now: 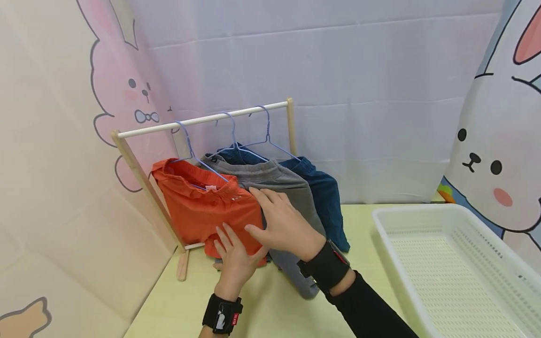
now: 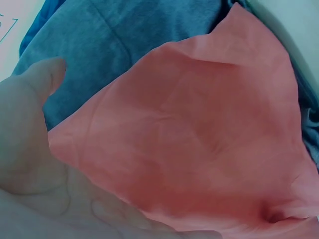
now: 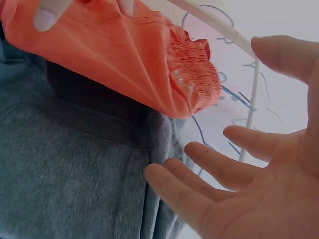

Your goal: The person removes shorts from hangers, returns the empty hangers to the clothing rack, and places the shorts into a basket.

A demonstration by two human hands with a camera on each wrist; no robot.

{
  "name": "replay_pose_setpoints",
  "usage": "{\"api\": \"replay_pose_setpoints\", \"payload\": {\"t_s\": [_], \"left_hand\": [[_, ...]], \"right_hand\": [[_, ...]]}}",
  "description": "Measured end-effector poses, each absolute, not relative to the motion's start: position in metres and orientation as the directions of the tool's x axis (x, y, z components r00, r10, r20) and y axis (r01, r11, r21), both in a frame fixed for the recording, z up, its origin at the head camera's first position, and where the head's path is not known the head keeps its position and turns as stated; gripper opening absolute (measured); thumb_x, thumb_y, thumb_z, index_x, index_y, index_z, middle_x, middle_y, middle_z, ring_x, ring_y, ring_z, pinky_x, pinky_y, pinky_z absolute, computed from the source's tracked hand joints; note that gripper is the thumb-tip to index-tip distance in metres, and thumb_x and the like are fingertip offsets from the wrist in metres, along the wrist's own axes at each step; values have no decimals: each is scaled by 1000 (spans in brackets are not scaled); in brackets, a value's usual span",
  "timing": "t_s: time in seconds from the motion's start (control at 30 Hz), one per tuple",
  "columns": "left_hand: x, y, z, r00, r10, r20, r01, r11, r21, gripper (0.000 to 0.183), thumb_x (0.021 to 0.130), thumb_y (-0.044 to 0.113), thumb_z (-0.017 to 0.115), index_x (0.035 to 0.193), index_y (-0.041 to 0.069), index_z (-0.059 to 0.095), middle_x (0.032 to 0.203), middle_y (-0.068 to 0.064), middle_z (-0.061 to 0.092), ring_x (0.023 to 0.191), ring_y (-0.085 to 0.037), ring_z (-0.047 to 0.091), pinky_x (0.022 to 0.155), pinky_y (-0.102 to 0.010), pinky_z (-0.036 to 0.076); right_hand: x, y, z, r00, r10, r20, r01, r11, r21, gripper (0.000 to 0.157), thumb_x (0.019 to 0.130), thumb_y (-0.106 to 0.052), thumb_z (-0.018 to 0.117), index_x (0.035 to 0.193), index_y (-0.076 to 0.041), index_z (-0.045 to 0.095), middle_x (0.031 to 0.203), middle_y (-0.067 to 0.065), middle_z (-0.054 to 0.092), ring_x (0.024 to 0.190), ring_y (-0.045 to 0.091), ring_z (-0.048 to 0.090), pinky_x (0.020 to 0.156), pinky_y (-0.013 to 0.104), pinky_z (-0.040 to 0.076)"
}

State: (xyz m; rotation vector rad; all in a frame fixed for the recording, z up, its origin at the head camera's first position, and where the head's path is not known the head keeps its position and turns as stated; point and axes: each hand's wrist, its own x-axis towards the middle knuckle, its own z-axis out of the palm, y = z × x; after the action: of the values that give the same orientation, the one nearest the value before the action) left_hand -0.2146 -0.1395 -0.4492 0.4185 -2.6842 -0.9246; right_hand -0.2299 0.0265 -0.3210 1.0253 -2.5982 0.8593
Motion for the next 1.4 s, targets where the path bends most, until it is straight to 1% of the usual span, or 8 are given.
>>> {"api": "replay_pose_setpoints", "payload": {"t_s": [0.13,0.3,0.6,0.83,0.97,1.13,1.27,1.4], "left_hand": [[-222,-138,-454,-904,-386,183,-191,749,635,142,77,70,79,164,4,-12,171,-19,-15,151,-60,-5,96,-93,10],[-231,-131,-460,-865,-445,233,-180,708,683,141,78,60,84,163,5,-14,171,-18,-16,152,-58,-4,97,-93,9],[-251,-116,-465,-827,-491,273,-117,626,771,136,81,50,84,163,6,-15,172,-15,-15,155,-50,-4,104,-88,13],[-261,-117,-466,-815,-507,282,-87,588,804,123,89,47,78,164,4,-9,172,-15,-10,154,-54,1,107,-85,16],[-265,-117,-466,-792,-497,355,-3,584,811,115,92,37,78,162,-2,-4,170,-21,-4,153,-51,3,116,-76,16],[-271,-116,-468,-724,-482,494,99,636,765,106,90,26,80,159,-6,6,164,-26,12,150,-47,14,121,-63,20],[-277,-118,-470,-655,-446,610,167,702,692,97,89,19,82,156,-4,16,158,-26,23,146,-46,22,119,-61,28],[-280,-122,-470,-624,-350,699,198,794,574,93,82,10,86,152,-2,26,153,-25,31,145,-46,28,119,-63,25]], "right_hand": [[-244,12,-320,-722,-558,409,-692,589,-418,82,93,-35,76,159,-6,37,159,14,44,142,37,42,113,58,41],[-259,-5,-322,-708,-563,425,-705,592,-390,78,95,-30,74,156,1,38,155,19,47,141,39,45,115,55,39],[-275,-33,-321,-715,-548,434,-699,566,-438,70,99,-27,70,155,1,38,149,18,54,134,34,55,112,49,45],[-283,-48,-323,-763,-500,409,-646,583,-493,59,102,-31,66,149,-3,46,122,11,70,106,25,71,95,43,58],[-286,-53,-327,-795,-465,389,-606,600,-522,55,103,-34,65,144,-1,51,106,9,72,90,23,74,83,39,61],[-288,-59,-334,-810,-453,372,-584,572,-576,42,104,-34,64,131,-2,58,82,2,66,68,13,67,67,28,59],[-288,-65,-338,-814,-461,354,-571,525,-631,33,105,-30,63,124,-3,55,76,3,60,63,12,63,62,24,56],[-289,-70,-340,-816,-455,356,-567,513,-645,24,107,-26,60,116,-5,51,72,4,55,60,14,61,56,25,52]]}}
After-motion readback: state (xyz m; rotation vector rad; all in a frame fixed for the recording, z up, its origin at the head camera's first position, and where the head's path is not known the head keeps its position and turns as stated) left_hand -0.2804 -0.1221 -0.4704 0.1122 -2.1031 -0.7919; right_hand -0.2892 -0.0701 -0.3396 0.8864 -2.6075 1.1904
